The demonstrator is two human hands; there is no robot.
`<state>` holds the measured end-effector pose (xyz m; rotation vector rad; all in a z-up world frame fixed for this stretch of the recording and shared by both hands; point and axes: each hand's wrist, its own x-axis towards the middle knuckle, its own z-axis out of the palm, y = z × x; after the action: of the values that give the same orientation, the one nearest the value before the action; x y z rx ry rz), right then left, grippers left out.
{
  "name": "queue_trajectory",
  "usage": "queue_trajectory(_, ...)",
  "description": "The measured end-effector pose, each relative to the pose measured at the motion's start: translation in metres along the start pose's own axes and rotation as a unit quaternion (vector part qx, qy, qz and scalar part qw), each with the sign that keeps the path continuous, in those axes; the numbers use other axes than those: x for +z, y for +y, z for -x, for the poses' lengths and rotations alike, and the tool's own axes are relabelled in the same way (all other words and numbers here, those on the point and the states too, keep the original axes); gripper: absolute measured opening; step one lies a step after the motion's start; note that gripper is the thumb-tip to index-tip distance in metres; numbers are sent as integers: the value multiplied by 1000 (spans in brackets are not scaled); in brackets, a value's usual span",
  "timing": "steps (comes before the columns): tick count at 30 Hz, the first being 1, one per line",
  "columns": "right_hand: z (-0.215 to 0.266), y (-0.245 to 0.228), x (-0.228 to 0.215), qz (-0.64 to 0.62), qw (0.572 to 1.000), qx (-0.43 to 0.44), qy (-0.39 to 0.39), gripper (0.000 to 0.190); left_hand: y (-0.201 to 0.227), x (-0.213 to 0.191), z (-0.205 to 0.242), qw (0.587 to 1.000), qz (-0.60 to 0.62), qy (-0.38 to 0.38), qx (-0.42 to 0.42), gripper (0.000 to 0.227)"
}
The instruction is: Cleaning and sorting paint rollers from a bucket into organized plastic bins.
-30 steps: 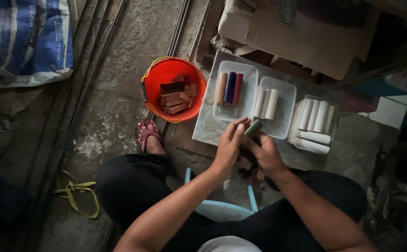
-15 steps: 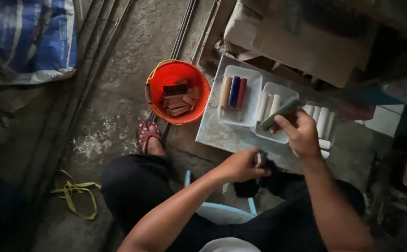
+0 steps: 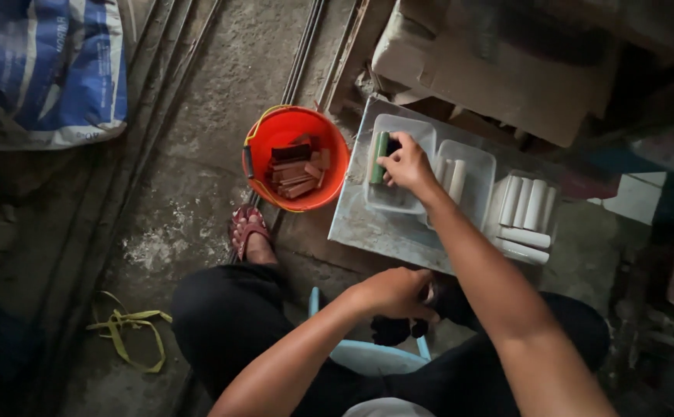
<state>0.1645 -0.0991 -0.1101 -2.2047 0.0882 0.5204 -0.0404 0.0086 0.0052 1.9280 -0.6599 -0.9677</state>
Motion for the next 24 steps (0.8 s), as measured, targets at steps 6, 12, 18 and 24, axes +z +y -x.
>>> queue_trajectory(6,7,-26,-5,32,999,8,4,56,-5,8,0,1000,-6,10,-5,49)
queue_trajectory(12,8,-30,-5,62,998,-2,30,53,-5,3,3,1000,-23,0,9,57)
queue_trajectory(18,14,-17,-15,33,991,-116,50,46,5,-6,6,1000,-11,28,-7,57)
queue_trajectory(24,148,-59,-84,-67,981,-116,-141,37,23,-41,32,994,61,85,-28,50)
